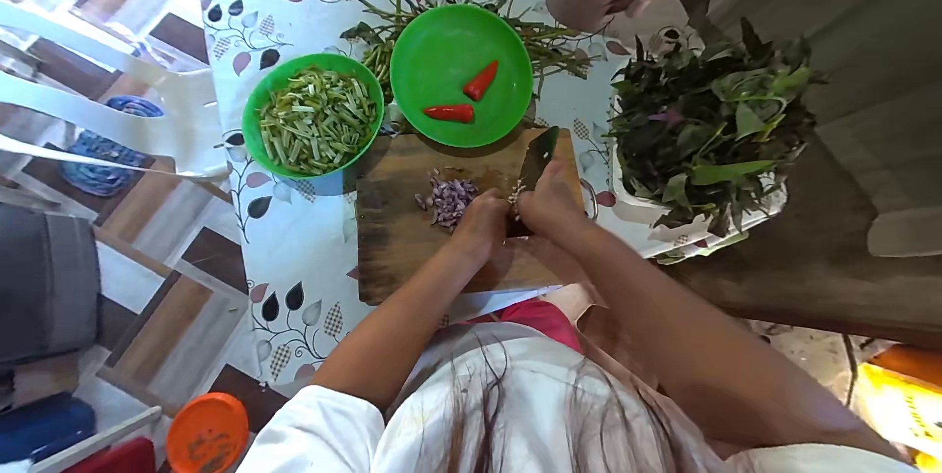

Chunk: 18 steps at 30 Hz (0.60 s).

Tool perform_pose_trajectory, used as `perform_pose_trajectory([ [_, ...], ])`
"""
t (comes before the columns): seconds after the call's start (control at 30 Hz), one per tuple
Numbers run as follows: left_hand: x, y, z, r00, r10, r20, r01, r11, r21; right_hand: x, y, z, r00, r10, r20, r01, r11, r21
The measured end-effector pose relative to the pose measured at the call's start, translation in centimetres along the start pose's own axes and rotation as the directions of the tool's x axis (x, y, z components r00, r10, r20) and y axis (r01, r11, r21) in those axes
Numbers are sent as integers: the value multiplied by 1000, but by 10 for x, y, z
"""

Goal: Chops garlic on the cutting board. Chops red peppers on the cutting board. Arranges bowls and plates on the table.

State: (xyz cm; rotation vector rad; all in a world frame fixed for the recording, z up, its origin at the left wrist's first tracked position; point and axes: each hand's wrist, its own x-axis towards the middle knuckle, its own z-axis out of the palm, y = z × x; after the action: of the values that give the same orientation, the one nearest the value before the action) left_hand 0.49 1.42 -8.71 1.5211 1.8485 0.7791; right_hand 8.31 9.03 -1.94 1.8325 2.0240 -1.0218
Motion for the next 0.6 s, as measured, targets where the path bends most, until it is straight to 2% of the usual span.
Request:
perform_pose_trajectory([
  [0.13,4,-2,0,999,30,-18,-30,1000,3,18,13,-35,982,-155,105,172,969,-177],
  [0.23,10,2,-3,997,-73,18,72,997,37,23,41,-32,968,-243,63,251,929,-274],
  [0.3,17,8,-6,984,-163,71,160,986,44,22,48,-32,970,-241,27,240,941,-240],
  [0.37,25,11,-8,969,-203,140,195,979,65,24,44,-34,978,-200,65,210,952,-225],
  [0.43,33,14,-9,966,-188,180,176,981,77,25,33,-36,981,-179,80,193,957,-218],
  [0.53,35,23,-8,957,-172,232,146,982,123,7,25,-16,994,-110,-9,109,991,-76],
  [0.6,33,25,-9,958,-160,238,133,983,126,6,24,-14,996,-87,-27,85,995,-56],
])
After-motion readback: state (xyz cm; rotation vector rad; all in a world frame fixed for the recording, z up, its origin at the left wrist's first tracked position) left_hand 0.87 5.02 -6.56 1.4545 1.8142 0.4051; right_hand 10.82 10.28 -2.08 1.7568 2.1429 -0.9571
